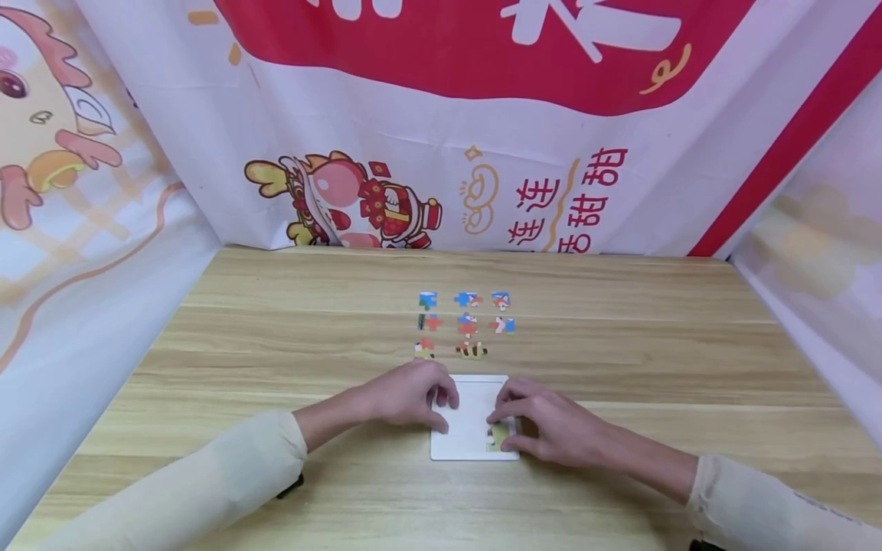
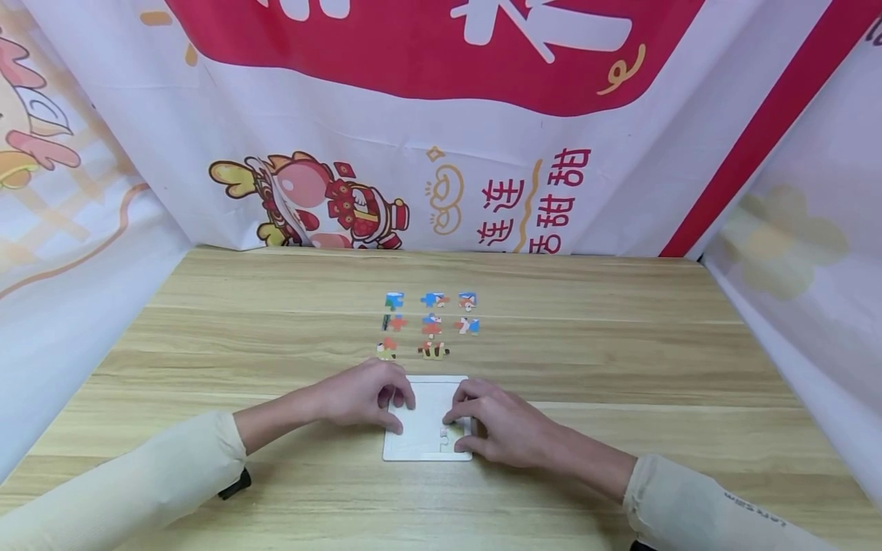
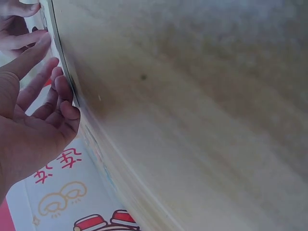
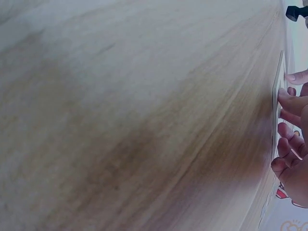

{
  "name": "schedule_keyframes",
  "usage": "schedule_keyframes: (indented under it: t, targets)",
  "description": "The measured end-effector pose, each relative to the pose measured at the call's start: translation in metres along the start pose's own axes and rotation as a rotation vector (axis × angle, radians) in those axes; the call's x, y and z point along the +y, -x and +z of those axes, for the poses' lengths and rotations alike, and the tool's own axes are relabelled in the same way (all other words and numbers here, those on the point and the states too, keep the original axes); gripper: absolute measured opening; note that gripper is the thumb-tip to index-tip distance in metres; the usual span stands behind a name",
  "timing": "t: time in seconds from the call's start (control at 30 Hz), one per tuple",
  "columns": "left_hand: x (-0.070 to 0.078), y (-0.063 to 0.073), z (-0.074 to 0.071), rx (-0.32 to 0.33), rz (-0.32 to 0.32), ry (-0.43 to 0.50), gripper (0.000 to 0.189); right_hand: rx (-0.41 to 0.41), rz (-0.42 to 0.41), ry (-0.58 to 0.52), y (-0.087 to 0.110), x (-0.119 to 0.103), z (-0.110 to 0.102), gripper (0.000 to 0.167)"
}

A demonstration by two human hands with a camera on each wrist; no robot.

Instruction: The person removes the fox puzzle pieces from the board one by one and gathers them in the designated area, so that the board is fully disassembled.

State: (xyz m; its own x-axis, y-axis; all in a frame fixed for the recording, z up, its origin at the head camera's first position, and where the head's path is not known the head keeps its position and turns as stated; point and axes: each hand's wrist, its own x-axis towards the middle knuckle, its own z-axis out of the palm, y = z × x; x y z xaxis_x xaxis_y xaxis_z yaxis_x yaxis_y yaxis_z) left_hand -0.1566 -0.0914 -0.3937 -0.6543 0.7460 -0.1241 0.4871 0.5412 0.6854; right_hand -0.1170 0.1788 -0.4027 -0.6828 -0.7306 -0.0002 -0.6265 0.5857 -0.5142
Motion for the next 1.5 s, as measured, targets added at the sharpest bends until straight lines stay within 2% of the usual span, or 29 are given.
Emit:
schedule_keyframes:
  t: [0.37,0.67,0.8,0.97,1.1,1.23,1.5]
  targets:
    - [0.001,-0.004,0.002,0.026,-0.033,-0.012,0.022,-0.006,0.009,0.001,-0.003,0.0,-0.003,0.025]
    - [0.003,-0.004,0.001,0.023,-0.023,-0.029,0.022,-0.005,-0.008,-0.033,-0.006,0.002,-0.006,0.023]
    - [0.004,-0.004,0.001,0.02,-0.035,-0.027,0.022,-0.002,-0.033,-0.068,-0.007,0.003,-0.006,0.022]
    - [0.005,-0.003,0.001,0.018,-0.052,-0.021,0.021,-0.018,-0.015,-0.126,-0.008,0.003,-0.008,0.019]
    - [0.006,-0.002,0.002,0.019,-0.053,-0.022,0.021,-0.015,-0.021,-0.242,-0.008,0.005,-0.01,0.015]
    - [0.005,-0.002,0.002,0.016,-0.061,-0.018,0.02,0.041,-0.043,-0.344,-0.012,0.009,-0.016,0.013]
    - [0.007,-0.002,0.001,0.006,-0.061,-0.02,0.02,0.219,0.004,-0.293,-0.021,0.025,-0.03,0.016]
